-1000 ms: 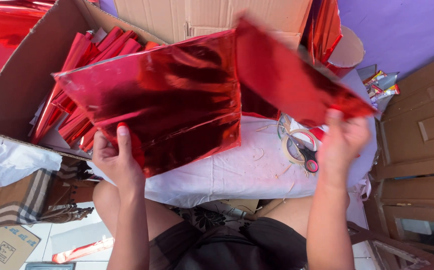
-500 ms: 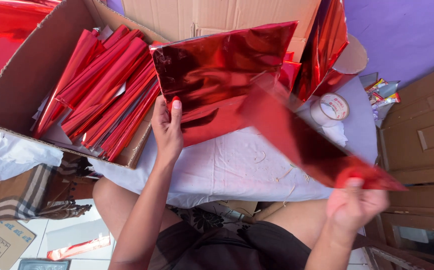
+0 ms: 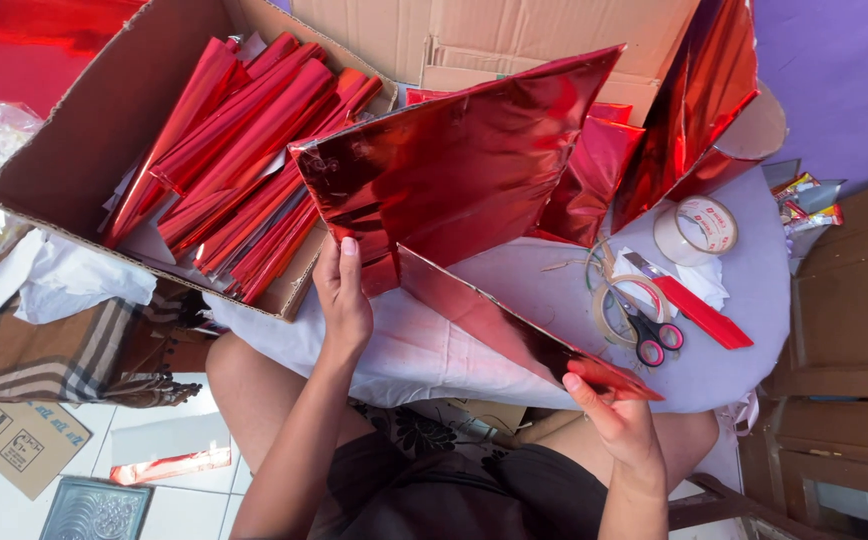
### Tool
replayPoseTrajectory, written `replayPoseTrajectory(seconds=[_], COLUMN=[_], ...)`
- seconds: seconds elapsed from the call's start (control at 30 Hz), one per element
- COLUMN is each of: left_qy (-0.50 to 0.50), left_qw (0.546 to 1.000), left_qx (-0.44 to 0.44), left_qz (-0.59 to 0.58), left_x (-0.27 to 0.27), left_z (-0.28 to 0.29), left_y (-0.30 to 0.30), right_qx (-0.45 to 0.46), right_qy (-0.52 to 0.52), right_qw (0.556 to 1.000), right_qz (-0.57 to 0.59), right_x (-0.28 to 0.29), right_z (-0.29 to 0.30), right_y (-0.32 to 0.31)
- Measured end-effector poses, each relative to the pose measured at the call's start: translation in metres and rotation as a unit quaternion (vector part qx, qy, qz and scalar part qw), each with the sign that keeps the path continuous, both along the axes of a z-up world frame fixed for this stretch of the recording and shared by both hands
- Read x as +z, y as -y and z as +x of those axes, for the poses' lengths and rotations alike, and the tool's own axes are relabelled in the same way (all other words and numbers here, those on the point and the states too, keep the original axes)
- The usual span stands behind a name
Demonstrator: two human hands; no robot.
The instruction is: The person folds red metallic wrapping paper sheets by hand, aligning edges and creasing folds. They stack the folded sheets and place them into a cardboard box. Scissors and tape are visible on the table but not used during the clip.
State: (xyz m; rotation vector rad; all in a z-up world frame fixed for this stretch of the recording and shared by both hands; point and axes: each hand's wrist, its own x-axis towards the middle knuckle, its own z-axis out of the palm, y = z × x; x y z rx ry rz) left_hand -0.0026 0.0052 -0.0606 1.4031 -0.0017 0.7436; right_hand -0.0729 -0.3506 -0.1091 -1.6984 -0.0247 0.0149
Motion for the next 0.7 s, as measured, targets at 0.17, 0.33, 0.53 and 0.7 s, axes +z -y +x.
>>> replayPoseTrajectory(seconds=[0.17,0.33,0.53,0.7], left_qy=[-0.030,-0.064,-0.054,-0.054], left_qw=[0.999,0.997,0.991,0.992], left_qx=[-0.009,-0.001,-0.012,-0.040], left_qz=[-0.034,-0.031,-0.124,-0.106], left_x=[-0.007,0.001,-0.001,-0.011], left_z=[-0.003,-0.005,0.008,0.033], left_y=[-0.004,-0.009,-0.011,-0.020], right_qx=[0.050,0.041,0.087,0.217], right_qy=[0.058,0.045,0.080,0.164], right_qw=[0.995,0.994,0.990,0.962], right_qz=[-0.063,-0.087,-0.072,0.017], right_x=[-0.008,-0.003,0.019,0.067], right_z=[0.000,0.003,0.014,0.038], right_y=[0.002,0.001,-0.004,-0.026])
